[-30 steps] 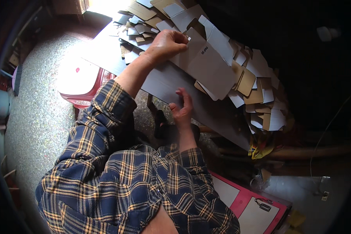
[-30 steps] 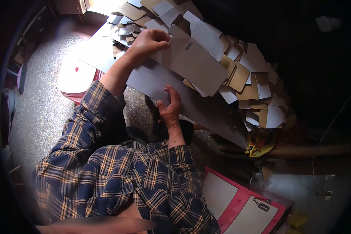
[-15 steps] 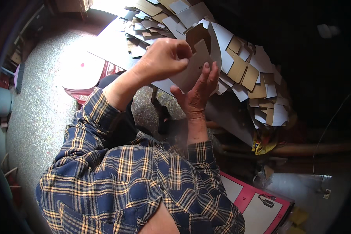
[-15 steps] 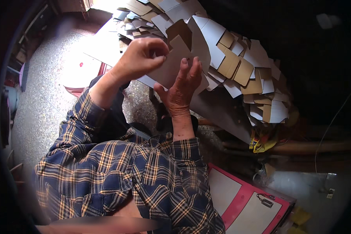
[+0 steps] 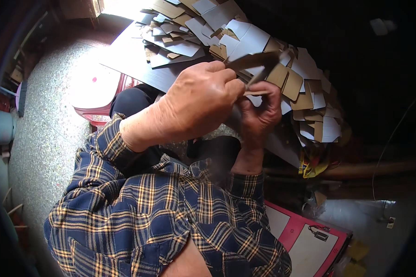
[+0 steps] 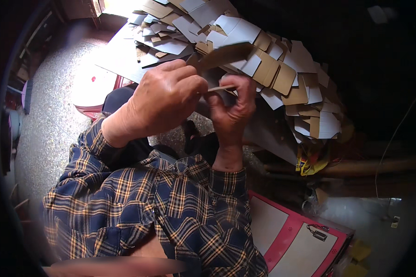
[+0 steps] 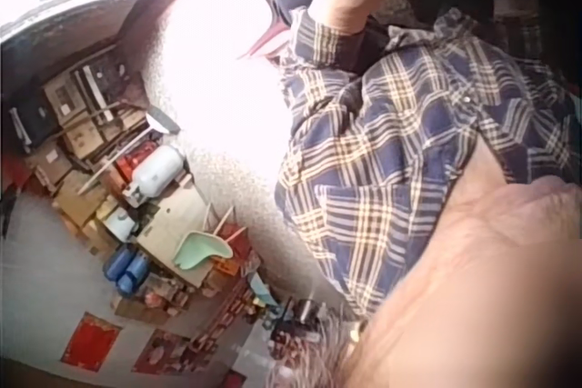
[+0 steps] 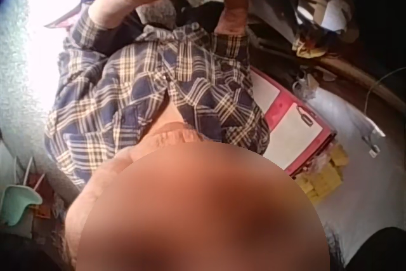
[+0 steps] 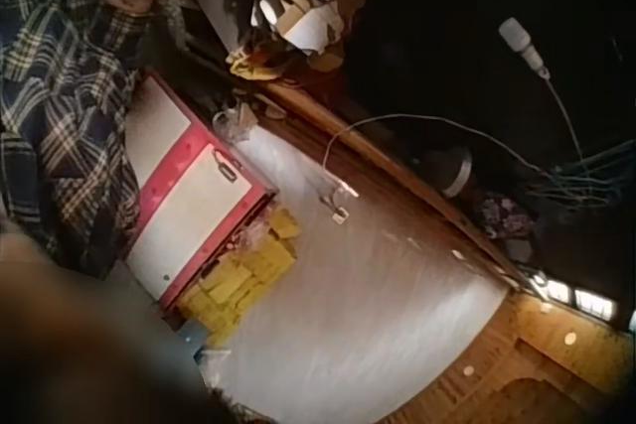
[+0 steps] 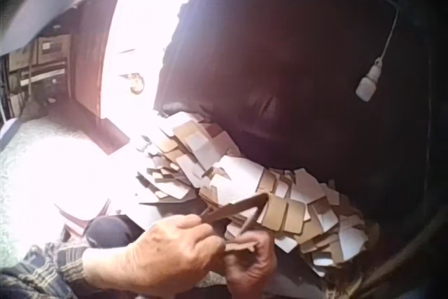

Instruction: Folding and assembling cardboard boxes at an assembly station.

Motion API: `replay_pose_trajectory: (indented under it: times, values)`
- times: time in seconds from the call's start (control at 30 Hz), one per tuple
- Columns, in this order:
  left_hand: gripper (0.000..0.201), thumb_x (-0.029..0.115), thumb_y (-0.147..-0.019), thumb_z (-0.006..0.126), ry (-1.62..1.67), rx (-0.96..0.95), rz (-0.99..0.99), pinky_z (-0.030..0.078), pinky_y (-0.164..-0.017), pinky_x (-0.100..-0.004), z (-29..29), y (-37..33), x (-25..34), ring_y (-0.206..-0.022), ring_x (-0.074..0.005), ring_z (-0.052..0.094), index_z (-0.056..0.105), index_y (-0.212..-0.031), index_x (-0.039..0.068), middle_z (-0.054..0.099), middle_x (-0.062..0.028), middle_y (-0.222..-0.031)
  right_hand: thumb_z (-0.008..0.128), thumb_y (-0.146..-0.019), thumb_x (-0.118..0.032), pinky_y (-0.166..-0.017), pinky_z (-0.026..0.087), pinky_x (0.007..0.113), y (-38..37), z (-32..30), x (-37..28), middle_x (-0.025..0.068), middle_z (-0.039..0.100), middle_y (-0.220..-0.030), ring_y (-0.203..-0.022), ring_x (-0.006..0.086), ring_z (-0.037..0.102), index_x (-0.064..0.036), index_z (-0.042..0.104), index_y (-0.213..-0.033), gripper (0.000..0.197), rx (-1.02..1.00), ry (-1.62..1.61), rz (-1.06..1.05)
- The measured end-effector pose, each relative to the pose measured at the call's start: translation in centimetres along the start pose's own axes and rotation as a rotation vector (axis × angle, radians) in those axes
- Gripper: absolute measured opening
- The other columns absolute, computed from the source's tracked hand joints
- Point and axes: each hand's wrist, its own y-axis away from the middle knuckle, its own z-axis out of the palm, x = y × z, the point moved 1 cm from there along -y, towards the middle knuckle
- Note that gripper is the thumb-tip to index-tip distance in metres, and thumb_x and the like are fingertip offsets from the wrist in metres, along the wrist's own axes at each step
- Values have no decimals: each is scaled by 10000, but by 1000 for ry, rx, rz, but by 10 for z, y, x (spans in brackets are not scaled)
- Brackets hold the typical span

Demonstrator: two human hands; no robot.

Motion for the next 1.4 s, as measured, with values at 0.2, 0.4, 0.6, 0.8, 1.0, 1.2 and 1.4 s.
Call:
replay_pose_trajectory:
  times: [0.2,0.4,0.6,0.8,1.0,1.2,1.4]
  values:
    - [253,140,-856,731,908,-148,-310,498,-647,-240,1,-16,-39,-724,-86,599,635,-1056,18,626,-21,-808,769,-764,-118,-776,459,296,8,-20,8,50,578,-843,-800,178,561,-65,563,-852,230,31,-76,6]
    - [405,126,-794,775,526,-164,-349,505,-814,-282,18,-28,-62,-941,-125,593,616,-1161,61,614,-56,-1061,767,-775,-124,-766,453,287,12,-31,15,48,583,-831,-795,169,554,-60,565,-848,224,30,-63,-2]
    - [451,110,-792,751,91,127,-248,504,-794,-291,33,-26,-61,-914,-138,593,601,-1216,139,622,-54,-1053,751,-772,-94,-736,455,284,16,-27,8,47,588,-824,-780,164,553,-56,573,-840,195,35,-152,90]
    - [398,136,-852,649,890,-246,-522,490,-854,-309,78,-17,-61,-953,-170,599,588,-1241,80,642,-93,-1071,741,-767,-102,-714,454,285,25,-43,19,44,595,-794,-767,167,557,-58,585,-808,168,48,-37,130]
    - [362,48,-853,505,831,-161,-415,458,-934,-326,80,-14,-64,-1044,-228,603,593,-1204,40,642,-135,-1101,722,-770,-89,-698,453,287,13,-40,11,45,599,-770,-753,168,555,-53,601,-809,132,-15,84,9]
    - [401,53,-884,436,779,42,-488,438,-945,-279,78,-10,-76,-1063,-158,560,545,-1270,39,621,-69,-1140,703,-812,-87,-665,459,278,15,-41,10,51,613,-752,-713,156,567,-39,615,-803,100,-13,106,123]
    - [399,148,-898,439,741,47,-475,432,-947,-315,79,-8,-79,-1063,-187,557,549,-1264,34,606,-100,-1160,698,-848,-102,-628,475,271,5,-37,7,58,639,-715,-657,123,581,-12,607,-933,154,-11,118,238]
